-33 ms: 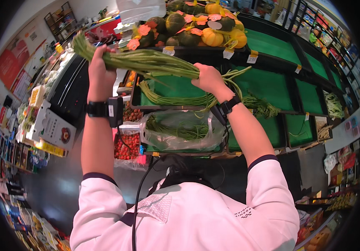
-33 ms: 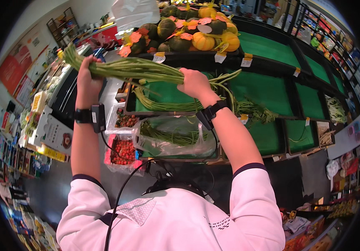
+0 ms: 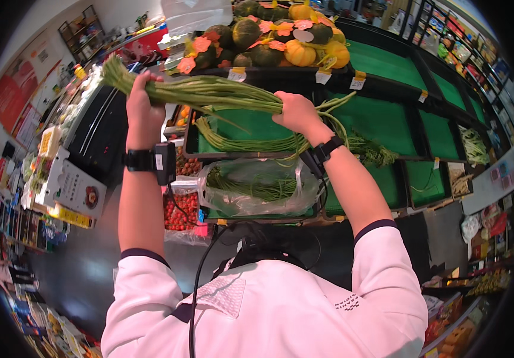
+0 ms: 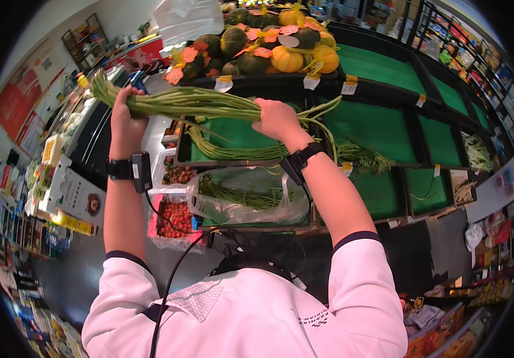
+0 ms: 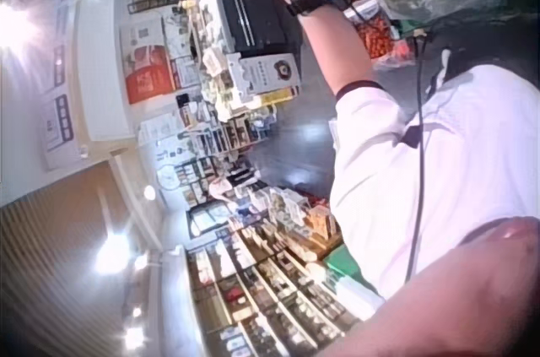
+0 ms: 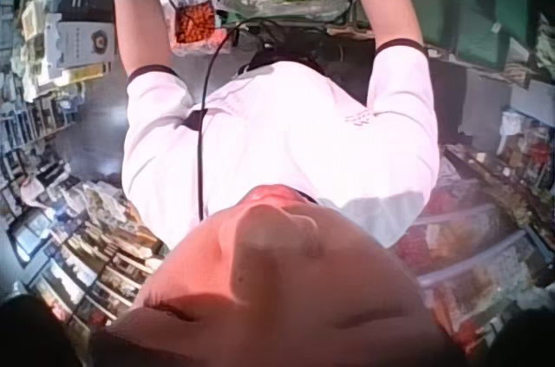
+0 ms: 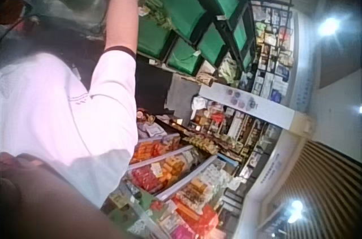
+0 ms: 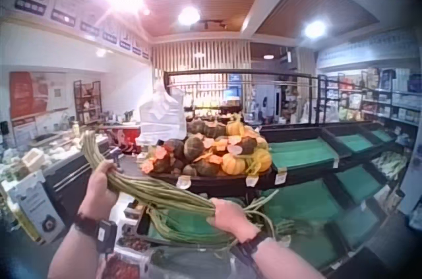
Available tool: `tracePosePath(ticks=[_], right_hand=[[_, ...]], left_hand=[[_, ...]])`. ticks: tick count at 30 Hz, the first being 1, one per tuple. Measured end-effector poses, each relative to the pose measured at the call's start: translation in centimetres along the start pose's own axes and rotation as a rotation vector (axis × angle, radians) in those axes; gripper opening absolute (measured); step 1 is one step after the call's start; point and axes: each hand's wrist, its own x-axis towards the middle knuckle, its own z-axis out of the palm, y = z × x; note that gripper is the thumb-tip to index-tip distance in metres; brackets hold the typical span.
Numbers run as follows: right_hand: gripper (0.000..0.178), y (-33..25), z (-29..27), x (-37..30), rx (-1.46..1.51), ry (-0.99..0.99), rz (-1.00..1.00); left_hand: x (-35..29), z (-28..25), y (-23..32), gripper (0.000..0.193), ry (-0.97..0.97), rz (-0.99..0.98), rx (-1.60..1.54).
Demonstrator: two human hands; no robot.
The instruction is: The person organizes bunches of long beans and celery on a grocery store display shelf. They pull the vegetables out of a large plastic bag, align the stalks by hand, and stack them neatly on a green shelf surface next to other produce.
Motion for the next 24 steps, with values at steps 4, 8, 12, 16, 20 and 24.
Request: tracePosePath(ticks=[4,8,12,16,20,24], right_hand=[[0.046,0.4,1.6,1.1,-0.044,-0.098,0.071],[0.060,1.4,5.6,1.0,0.105,-0.146,0.142],[0.054,-1.9,9.9,2.3,0.344,-0.109,0.112],[0.051,-4.1,14.4,4.0,0.615,0.001,0.129],[0.047,-7.2,15.7,5.5,0.826,-0.004,0.104],[0.042,-7.6,15.3,5.8,0.813,0.184,-0.032]], left_hand=[[4.1,-5.0,-3.6,0.011,0.140,-0.161,-0.088],[5.8,-3.9,-3.6,0.011,0.040,-0.167,-0.057],[6.7,1.7,1.5,0.008,-0.114,-0.107,0.031],[6.5,6.1,4.4,0.008,-0.420,0.413,0.512],[4.6,10.0,7.8,0.003,-0.339,0.474,0.748],[2.7,11.1,9.1,0.001,-0.487,0.698,1.003]])
